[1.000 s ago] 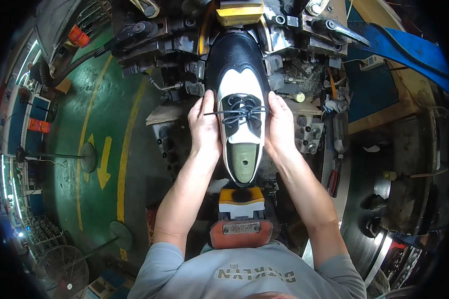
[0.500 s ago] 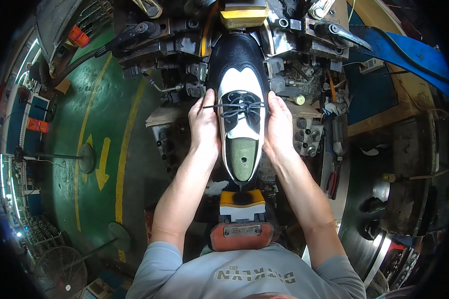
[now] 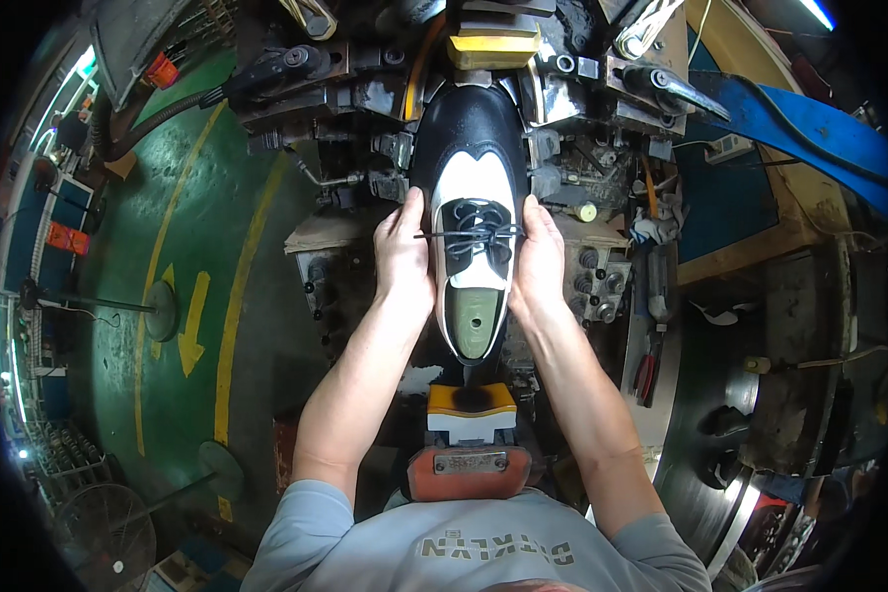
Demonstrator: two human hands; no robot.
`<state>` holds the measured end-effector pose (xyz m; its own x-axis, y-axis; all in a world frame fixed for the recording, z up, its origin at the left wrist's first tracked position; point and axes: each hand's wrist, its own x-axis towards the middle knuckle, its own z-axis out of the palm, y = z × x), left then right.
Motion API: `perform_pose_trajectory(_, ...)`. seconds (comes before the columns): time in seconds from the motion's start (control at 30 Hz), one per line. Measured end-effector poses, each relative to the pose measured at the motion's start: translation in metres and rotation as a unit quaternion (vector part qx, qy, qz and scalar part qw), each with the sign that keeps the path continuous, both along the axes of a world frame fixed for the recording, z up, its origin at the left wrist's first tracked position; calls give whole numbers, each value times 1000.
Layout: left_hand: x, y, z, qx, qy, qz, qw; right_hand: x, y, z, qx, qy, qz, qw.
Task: The person repeatedly picks up black and white shoes and white insoles from a conveyor belt, places each shoe into a machine jig, and removes it after a brief cycle. The person handles the shoes one at a time and returns them to the belt after each operation.
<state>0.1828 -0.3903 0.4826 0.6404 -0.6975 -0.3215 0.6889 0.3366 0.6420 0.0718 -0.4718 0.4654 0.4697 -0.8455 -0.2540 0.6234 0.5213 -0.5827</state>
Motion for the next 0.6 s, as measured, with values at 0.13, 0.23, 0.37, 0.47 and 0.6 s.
perform_pose_trajectory(0.13,-1,0,4,2,19,3,1000,-1,0,-1,6,4,-1,1000)
perform_pose_trajectory(0.23,2,-2,1,0,28,2,1000,-1,-3,-3,16,-2,7,1000)
perform_pose_trajectory(0.37,0,5,-11,-11,32,0,999,-1,-1,-10,28,-20,2,999)
perform_pose_trajectory(0.47,-2,10,-22,-16,17,15,1000,-2,-3,-23,-13,-3,-27,1000)
perform_pose_trajectory(0.6,-1,9,-24,-15,12,16,1000,-2,-3,-21,-37,39,-25,998)
